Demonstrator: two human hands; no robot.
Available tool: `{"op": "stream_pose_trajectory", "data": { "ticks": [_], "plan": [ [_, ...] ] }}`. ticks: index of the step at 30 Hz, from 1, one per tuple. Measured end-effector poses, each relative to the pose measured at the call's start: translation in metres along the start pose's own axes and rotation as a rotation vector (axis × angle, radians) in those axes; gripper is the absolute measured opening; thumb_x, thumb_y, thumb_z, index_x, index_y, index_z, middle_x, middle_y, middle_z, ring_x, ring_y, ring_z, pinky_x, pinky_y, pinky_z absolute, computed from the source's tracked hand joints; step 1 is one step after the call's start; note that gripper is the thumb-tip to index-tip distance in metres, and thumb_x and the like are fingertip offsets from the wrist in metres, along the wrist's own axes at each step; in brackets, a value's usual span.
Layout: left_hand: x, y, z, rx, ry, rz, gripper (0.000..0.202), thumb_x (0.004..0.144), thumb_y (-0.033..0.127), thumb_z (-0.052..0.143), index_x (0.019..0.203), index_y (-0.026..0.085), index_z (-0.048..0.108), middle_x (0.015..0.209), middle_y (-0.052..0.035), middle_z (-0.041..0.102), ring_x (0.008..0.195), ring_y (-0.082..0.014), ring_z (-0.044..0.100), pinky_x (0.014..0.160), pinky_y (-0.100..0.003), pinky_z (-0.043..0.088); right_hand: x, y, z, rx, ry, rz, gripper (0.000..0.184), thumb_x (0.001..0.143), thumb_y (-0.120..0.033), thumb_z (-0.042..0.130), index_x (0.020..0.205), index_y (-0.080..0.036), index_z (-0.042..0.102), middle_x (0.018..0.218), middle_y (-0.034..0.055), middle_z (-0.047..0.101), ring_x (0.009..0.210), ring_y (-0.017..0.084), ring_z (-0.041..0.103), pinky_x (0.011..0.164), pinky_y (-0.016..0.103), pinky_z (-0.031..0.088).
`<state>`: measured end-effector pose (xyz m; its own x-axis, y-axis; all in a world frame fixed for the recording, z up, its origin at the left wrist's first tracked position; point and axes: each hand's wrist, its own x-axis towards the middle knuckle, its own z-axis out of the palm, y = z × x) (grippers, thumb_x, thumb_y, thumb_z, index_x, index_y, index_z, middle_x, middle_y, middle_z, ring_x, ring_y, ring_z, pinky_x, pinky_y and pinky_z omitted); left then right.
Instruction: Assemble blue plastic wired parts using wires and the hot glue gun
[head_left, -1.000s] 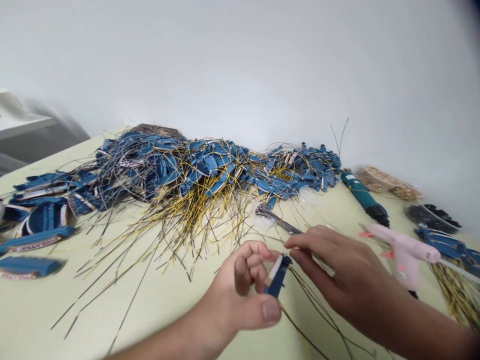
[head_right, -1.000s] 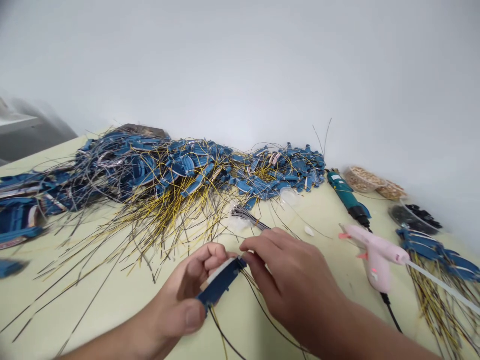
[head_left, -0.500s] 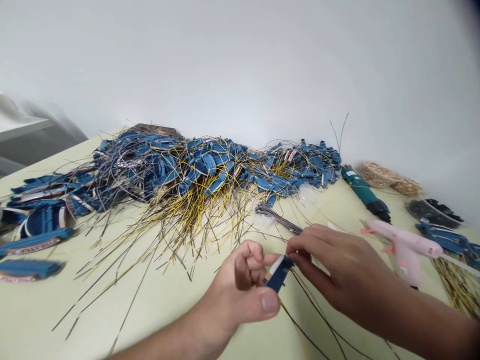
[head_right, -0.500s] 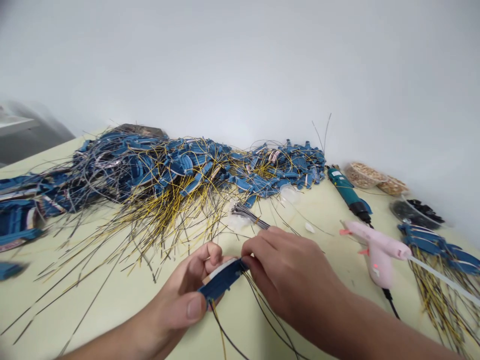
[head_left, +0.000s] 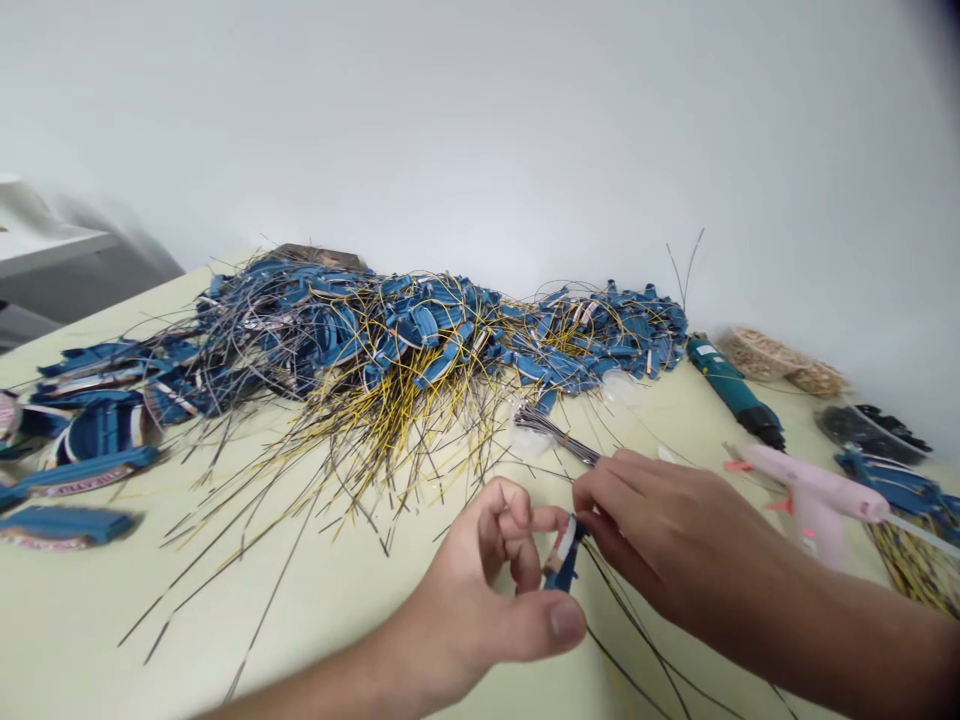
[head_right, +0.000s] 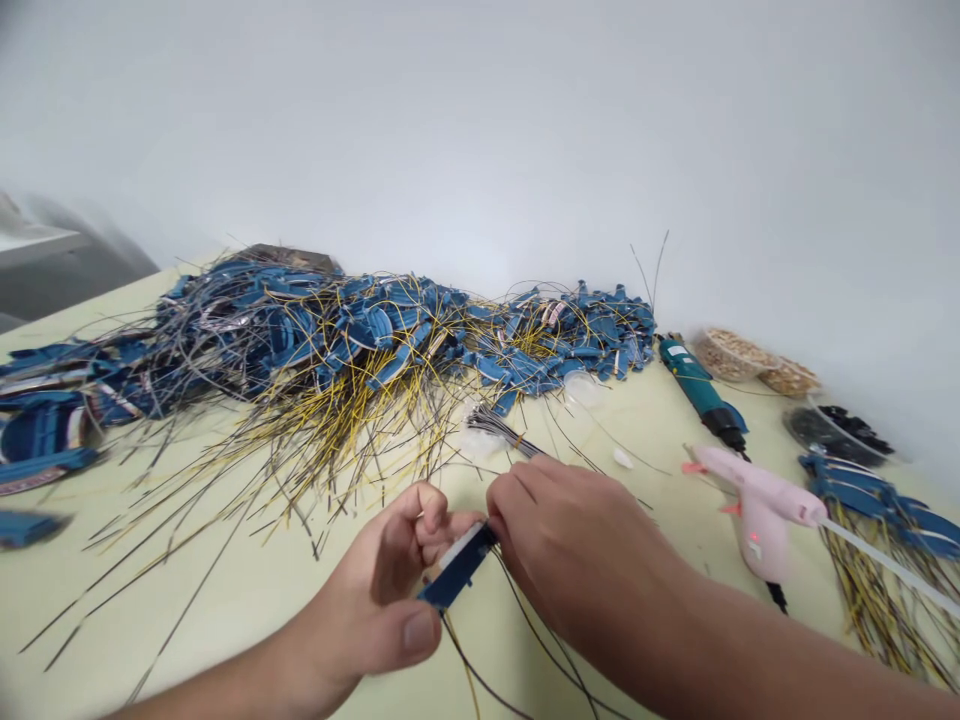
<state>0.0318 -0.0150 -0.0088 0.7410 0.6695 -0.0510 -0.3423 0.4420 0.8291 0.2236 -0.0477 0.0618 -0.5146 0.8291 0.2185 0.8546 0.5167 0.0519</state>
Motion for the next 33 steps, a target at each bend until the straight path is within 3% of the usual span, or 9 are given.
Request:
{"op": "stream_pose_trajectory", "data": {
  "ticks": [4, 11, 16, 20, 29, 33],
  "plan": [
    [0.0, -0.002, 0.0, -0.048, 0.008, -0.015, 0.068, 0.057, 0.048, 0.09, 0.088, 0.023, 0.035, 0.11, -0.0027, 0.053, 0.073, -0.0092, 0.043, 0.07, -0.027, 0.033, -0.002, 0.0, 0.001, 0.056, -0.044, 0.038, 0.02, 0.088, -0.008, 0.045, 0.075, -0.022, 0.05, 0.064, -0.0012, 0.057, 0.054, 0.018, 0.052, 0.052, 0.03, 0.031],
    [-0.001, 0.002, 0.004, -0.1, 0.002, -0.046, 0.068, 0.058, 0.046, 0.09, 0.088, 0.023, 0.034, 0.095, 0.0003, 0.052, 0.075, -0.0105, 0.042, 0.069, -0.025, 0.031, -0.002, -0.004, -0.007, 0.248, -0.261, 0.254, 0.018, 0.093, -0.015, 0.039, 0.082, -0.02, 0.052, 0.076, 0.0021, 0.06, 0.061, 0.018, 0.055, 0.056, 0.031, 0.037],
    [-0.001, 0.004, 0.005, -0.124, -0.048, -0.038, 0.063, 0.064, 0.045, 0.087, 0.089, 0.023, 0.033, 0.086, 0.0032, 0.05, 0.073, -0.0095, 0.041, 0.065, -0.023, 0.028, -0.001, -0.004, -0.01, 0.239, -0.265, 0.192, 0.019, 0.092, -0.013, 0.038, 0.082, -0.018, 0.053, 0.075, 0.0035, 0.059, 0.061, 0.018, 0.053, 0.056, 0.031, 0.038],
    [0.0, 0.002, 0.003, -0.137, -0.048, -0.056, 0.066, 0.061, 0.044, 0.089, 0.088, 0.023, 0.033, 0.084, 0.0039, 0.049, 0.073, -0.0092, 0.042, 0.065, -0.023, 0.029, -0.002, -0.004, -0.008, 0.223, -0.28, 0.155, 0.02, 0.093, -0.011, 0.037, 0.081, -0.018, 0.052, 0.075, 0.0039, 0.058, 0.061, 0.018, 0.054, 0.056, 0.031, 0.04],
    [0.0, -0.002, 0.004, -0.192, -0.066, -0.046, 0.06, 0.066, 0.038, 0.087, 0.087, 0.023, 0.032, 0.078, 0.0056, 0.048, 0.066, -0.0075, 0.038, 0.059, -0.022, 0.025, -0.013, 0.001, 0.004, 0.206, -0.21, 0.023, 0.021, 0.092, -0.006, 0.037, 0.082, -0.02, 0.047, 0.075, 0.0029, 0.054, 0.065, 0.018, 0.046, 0.06, 0.032, 0.034],
    [0.001, -0.001, 0.004, -0.22, -0.099, -0.022, 0.058, 0.069, 0.036, 0.086, 0.087, 0.023, 0.032, 0.074, 0.0075, 0.048, 0.062, -0.0058, 0.037, 0.057, -0.021, 0.024, -0.013, 0.001, -0.005, 0.244, -0.294, 0.085, 0.02, 0.096, -0.008, 0.035, 0.086, -0.02, 0.047, 0.079, 0.0008, 0.053, 0.068, 0.017, 0.047, 0.064, 0.031, 0.036]
  ]
}}
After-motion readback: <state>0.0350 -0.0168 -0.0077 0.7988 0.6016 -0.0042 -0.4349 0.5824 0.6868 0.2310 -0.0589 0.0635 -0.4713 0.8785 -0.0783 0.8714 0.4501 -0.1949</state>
